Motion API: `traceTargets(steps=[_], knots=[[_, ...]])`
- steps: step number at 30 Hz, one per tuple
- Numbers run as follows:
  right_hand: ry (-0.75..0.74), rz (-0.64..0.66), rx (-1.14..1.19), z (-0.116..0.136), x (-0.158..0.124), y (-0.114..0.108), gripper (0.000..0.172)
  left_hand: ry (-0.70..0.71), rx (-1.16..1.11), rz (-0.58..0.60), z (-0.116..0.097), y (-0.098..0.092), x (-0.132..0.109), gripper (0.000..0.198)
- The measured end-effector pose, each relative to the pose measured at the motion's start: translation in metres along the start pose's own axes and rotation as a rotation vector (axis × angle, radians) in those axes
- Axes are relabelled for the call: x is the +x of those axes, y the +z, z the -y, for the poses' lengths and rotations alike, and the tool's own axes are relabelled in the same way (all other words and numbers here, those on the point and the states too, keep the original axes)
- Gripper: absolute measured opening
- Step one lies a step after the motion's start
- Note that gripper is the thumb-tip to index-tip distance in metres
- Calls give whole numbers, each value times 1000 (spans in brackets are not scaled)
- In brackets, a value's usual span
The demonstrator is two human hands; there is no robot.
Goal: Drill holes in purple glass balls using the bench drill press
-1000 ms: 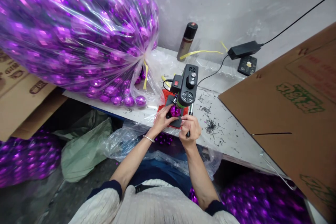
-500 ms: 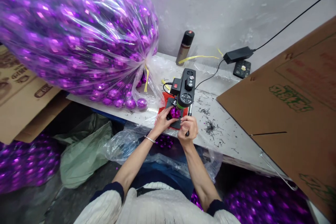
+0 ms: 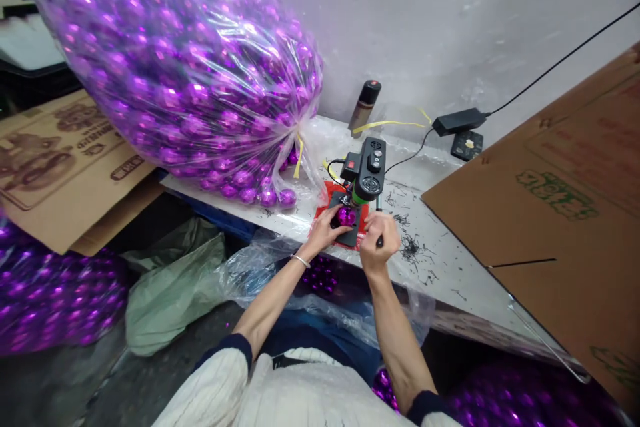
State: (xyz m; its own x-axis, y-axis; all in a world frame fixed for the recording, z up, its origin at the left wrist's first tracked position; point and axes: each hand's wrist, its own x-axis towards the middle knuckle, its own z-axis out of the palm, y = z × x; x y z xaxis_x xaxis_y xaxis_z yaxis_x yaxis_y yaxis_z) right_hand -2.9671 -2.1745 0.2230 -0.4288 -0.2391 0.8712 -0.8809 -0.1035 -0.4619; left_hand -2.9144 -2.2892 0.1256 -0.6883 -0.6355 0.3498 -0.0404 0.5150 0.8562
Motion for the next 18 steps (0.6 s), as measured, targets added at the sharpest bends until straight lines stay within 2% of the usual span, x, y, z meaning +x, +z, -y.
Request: traceTargets(steps=[2,4,8,10,12,13,15,16,17,18], knots=[[106,25,-20,14,19,-5,31,19,26,-65,-1,-4,-10,66],[157,49,-33,22,29,-7,32,79,94,-110,-4,-12,-32,69],[119,59,-24,22,24,-6,31,269,288,2,-13,-33,-83,81],[85,59,-19,19,17,-5,30,296,337,18,-16,-43,-80,73],[66,52,-15,17,12,-4,29,239,357,-67,-13,-55,-46,50],[63,50,-11,17,12,-4,29,177,367,-138,-10,-62,-18,39],[64,53,-7,18,12,-4,29,-9,425,-259,1,-78,45,36],[65,61,-6,19,12,-4,29,-116,444,-280,7,-86,77,36],[63,71,-5,19,12,-5,28,-192,441,-254,13,-93,105,35],[61,79,-4,19,12,-5,28,-209,414,-201,19,-100,128,34]])
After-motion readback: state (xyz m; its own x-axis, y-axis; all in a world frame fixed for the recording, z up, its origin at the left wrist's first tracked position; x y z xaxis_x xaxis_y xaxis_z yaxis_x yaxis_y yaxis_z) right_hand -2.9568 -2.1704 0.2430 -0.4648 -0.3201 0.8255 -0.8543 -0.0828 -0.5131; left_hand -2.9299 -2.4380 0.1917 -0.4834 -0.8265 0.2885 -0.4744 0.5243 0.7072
